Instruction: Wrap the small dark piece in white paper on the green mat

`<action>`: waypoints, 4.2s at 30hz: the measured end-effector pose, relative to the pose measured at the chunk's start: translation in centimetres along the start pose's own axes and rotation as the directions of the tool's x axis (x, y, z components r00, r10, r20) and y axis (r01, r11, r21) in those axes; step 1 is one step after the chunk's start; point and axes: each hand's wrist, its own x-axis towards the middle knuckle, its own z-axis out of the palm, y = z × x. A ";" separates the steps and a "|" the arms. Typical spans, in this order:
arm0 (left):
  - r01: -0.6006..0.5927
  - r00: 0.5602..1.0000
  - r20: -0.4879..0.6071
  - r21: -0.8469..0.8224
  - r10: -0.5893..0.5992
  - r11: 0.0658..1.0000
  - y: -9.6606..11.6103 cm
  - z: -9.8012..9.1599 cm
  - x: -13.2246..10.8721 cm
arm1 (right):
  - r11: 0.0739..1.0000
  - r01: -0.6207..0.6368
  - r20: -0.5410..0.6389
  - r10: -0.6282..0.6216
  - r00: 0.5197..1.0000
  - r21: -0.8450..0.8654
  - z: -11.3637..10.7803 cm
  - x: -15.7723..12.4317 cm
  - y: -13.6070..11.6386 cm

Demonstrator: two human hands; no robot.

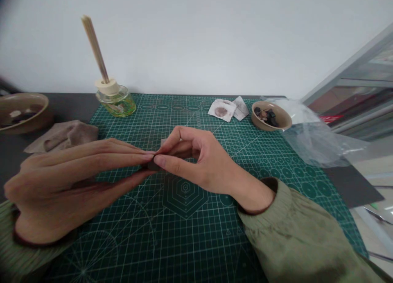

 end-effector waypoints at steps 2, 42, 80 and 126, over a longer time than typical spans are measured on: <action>0.009 1.000 -0.007 0.000 -0.009 1.000 0.0 0.0 0.0 | 1.000 0.003 0.008 -0.003 1.000 -0.006 -0.1 0.0 -0.1; 0.093 0.991 0.104 -0.031 -0.089 0.995 0.2 -1.6 0.4 | 0.979 0.127 -0.003 -0.129 0.992 -0.159 -0.3 -0.3 -0.2; 0.079 0.997 -0.018 -0.092 -0.081 0.993 0.2 -0.3 0.3 | 0.847 0.235 0.058 -0.237 0.970 -0.477 -0.2 -0.8 -1.2; 0.299 0.953 0.046 -0.309 -0.300 0.903 0.4 0.1 -0.7 | 0.839 0.257 0.102 -0.237 0.966 -0.480 0.1 -0.7 -1.2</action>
